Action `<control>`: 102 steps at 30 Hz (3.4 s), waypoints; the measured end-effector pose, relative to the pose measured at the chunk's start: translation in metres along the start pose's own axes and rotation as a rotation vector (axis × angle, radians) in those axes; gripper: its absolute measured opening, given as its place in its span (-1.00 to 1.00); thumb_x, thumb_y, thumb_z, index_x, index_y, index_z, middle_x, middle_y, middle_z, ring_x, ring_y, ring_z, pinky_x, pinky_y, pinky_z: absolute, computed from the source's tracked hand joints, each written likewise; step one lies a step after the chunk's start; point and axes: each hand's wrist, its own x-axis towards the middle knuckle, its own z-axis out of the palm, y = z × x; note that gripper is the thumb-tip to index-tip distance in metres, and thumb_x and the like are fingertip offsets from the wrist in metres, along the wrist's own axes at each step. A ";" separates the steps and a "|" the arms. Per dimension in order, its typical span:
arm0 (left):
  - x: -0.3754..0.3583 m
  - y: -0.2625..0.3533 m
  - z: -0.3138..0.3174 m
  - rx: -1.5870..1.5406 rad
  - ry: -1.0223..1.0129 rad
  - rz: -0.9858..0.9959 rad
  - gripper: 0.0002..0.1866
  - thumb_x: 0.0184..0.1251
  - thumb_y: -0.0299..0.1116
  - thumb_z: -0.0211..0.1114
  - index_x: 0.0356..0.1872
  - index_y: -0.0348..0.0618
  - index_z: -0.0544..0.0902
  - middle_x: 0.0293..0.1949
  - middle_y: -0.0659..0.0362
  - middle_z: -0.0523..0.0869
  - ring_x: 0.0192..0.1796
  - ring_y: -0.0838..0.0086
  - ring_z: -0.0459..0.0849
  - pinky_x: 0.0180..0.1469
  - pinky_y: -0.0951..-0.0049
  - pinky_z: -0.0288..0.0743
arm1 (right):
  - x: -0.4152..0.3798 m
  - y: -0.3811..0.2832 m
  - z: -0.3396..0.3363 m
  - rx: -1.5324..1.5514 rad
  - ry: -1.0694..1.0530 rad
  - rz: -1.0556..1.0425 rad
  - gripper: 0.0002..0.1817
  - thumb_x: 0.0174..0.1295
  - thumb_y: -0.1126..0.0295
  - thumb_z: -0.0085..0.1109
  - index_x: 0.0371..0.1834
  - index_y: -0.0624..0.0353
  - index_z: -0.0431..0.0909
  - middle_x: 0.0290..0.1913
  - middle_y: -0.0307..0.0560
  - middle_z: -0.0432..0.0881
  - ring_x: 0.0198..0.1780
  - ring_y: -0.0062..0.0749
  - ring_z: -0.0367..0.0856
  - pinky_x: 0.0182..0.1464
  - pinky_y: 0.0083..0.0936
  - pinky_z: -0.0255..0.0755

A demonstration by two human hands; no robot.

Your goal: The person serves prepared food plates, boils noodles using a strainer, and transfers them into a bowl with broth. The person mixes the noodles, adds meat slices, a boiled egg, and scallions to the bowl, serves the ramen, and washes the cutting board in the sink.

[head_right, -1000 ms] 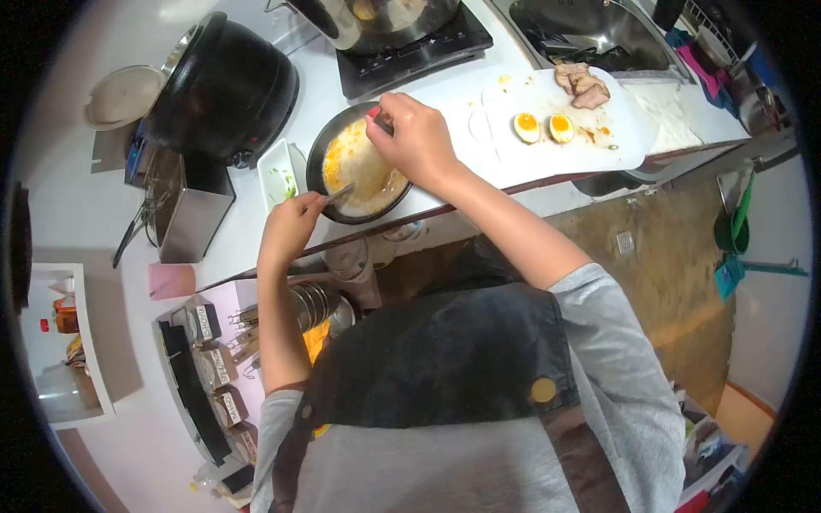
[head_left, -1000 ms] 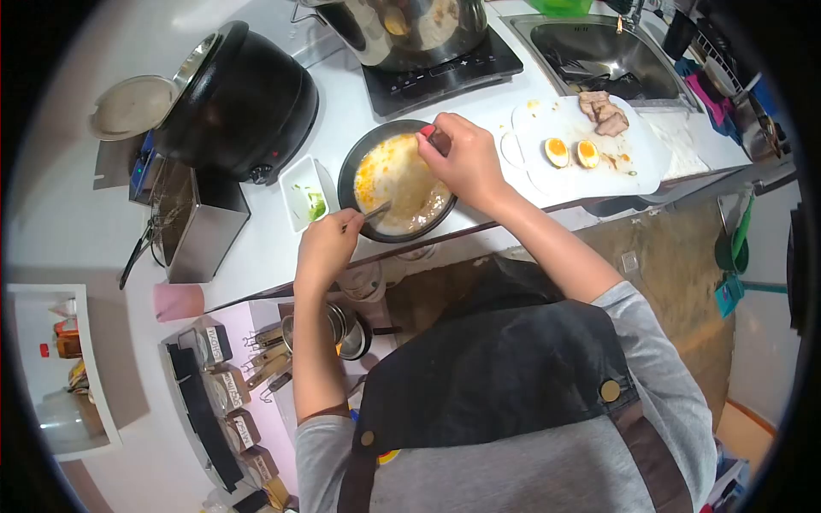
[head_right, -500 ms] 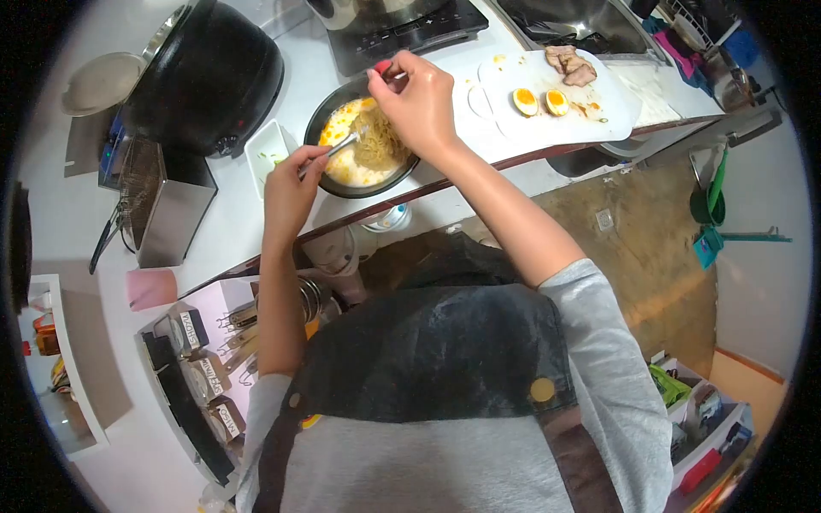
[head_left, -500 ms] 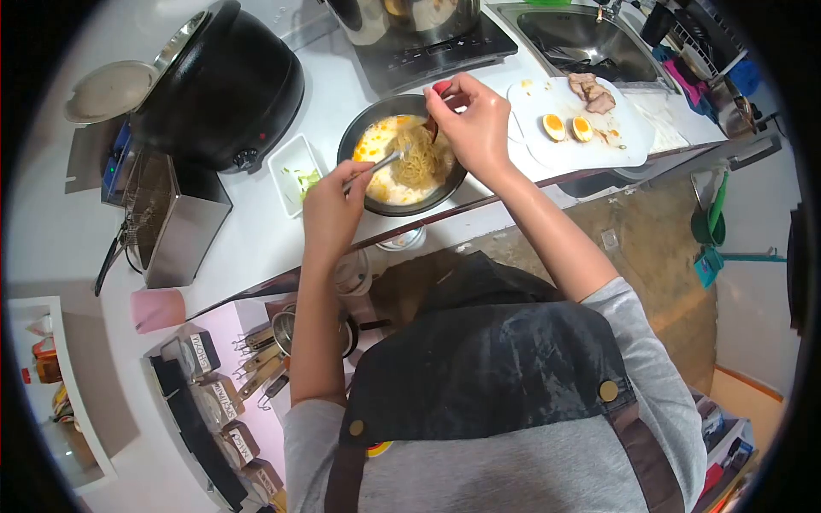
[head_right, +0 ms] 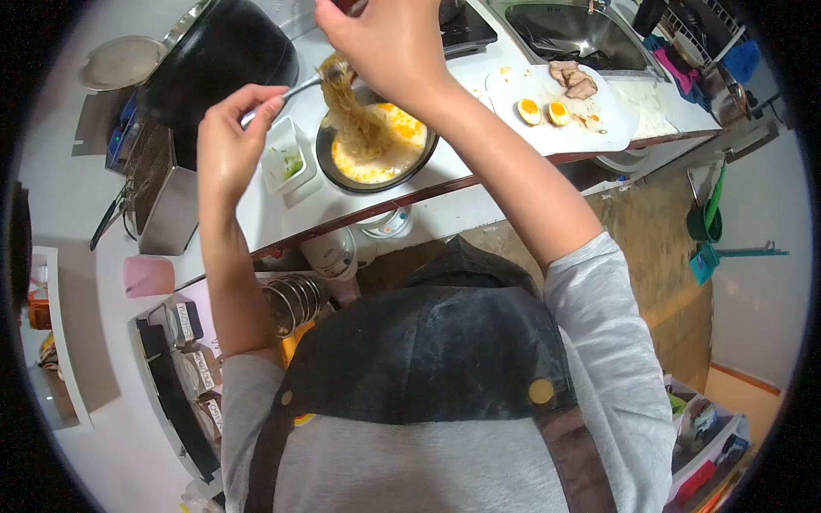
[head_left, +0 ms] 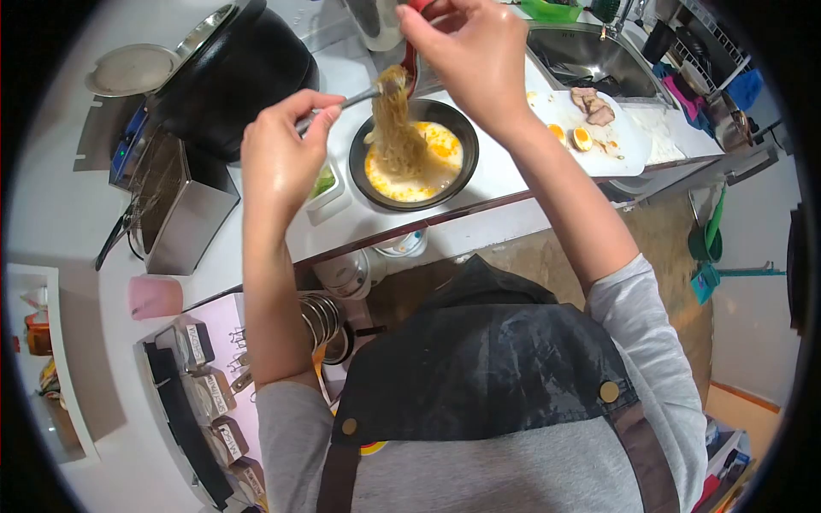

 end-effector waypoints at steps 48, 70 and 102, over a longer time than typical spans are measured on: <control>-0.056 -0.028 0.056 0.108 -0.379 -0.320 -0.78 0.26 -0.28 0.13 -0.19 -0.13 0.64 -0.30 -0.04 0.68 -0.19 0.11 0.64 -0.15 0.27 0.46 | -0.109 0.076 -0.024 -0.083 -0.208 0.157 -0.86 0.02 0.51 0.27 -0.50 0.32 0.48 -0.50 -0.06 0.55 -0.48 -0.38 0.60 -0.41 -0.57 0.52; -0.041 -0.058 0.095 0.355 -0.129 -0.034 -0.81 0.19 -0.34 0.21 -0.15 0.05 0.58 -0.43 0.10 0.56 -0.35 0.18 0.61 -0.33 0.20 0.48 | -0.101 0.082 -0.014 -0.221 -0.213 -0.011 -0.91 0.00 0.57 0.27 -0.47 0.32 0.53 -0.45 -0.06 0.56 -0.41 -0.43 0.59 -0.39 -0.60 0.56; -0.063 -0.051 0.085 -0.081 -0.372 -0.219 -0.77 0.27 -0.28 0.16 -0.15 -0.13 0.65 -0.32 -0.02 0.69 -0.27 0.18 0.67 -0.21 0.36 0.47 | -0.113 0.087 -0.016 -0.197 -0.141 0.314 -0.83 0.01 0.44 0.30 -0.56 0.27 0.51 -0.60 -0.09 0.59 -0.57 -0.50 0.59 -0.47 -0.59 0.43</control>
